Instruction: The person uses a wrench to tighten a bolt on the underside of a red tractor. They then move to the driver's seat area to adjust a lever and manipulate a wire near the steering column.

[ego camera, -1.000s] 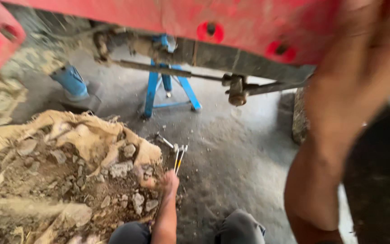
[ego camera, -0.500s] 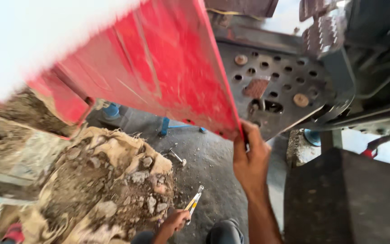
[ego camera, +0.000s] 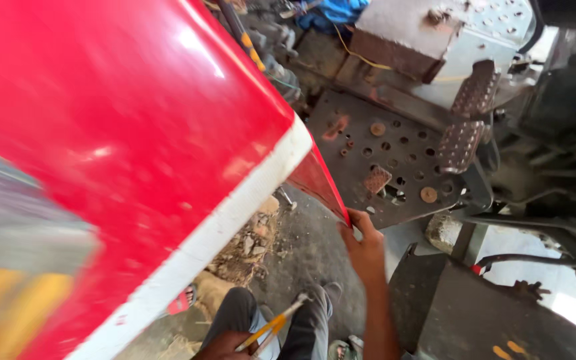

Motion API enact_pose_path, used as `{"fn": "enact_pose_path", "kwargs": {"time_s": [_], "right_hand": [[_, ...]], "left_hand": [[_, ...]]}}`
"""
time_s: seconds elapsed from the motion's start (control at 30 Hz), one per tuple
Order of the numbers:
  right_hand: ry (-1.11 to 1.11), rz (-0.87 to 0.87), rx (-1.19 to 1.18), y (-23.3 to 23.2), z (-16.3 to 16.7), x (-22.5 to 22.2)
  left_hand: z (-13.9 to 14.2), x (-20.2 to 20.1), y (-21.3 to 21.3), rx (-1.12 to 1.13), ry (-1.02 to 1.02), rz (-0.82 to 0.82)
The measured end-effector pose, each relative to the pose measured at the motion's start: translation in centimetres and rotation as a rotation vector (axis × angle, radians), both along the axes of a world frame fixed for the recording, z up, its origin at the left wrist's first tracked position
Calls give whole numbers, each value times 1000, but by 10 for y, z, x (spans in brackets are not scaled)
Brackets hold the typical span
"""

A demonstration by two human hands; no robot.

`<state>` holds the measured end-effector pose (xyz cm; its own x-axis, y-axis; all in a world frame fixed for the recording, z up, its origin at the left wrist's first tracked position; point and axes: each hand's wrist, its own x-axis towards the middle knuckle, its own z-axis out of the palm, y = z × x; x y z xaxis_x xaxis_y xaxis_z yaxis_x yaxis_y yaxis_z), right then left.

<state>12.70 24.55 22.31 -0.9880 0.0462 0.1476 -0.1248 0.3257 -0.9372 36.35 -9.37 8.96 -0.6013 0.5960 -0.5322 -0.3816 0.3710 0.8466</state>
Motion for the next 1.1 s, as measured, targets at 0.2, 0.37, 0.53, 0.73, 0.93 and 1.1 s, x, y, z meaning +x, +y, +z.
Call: {"fn": "enact_pose_path", "kwargs": {"time_s": [0.2,0.37,0.53,0.73,0.93,1.1], "right_hand": [[-272,-50,-387,76,58,10],[-412,133,-945,54,124,26],[-700,189,-1011,1,186,5],[-587,335,-702,-4,247,-52],[-571,260,-775,-12,268,-100],[-501,91,-721,-1,250,-127]], "left_hand": [[192,-47,58,1,-76,69],[310,-123,132,176,90,289],[358,-170,184,106,300,461],[393,-206,180,100,222,615],[430,-234,167,286,126,691],[447,-258,169,367,148,764]]}}
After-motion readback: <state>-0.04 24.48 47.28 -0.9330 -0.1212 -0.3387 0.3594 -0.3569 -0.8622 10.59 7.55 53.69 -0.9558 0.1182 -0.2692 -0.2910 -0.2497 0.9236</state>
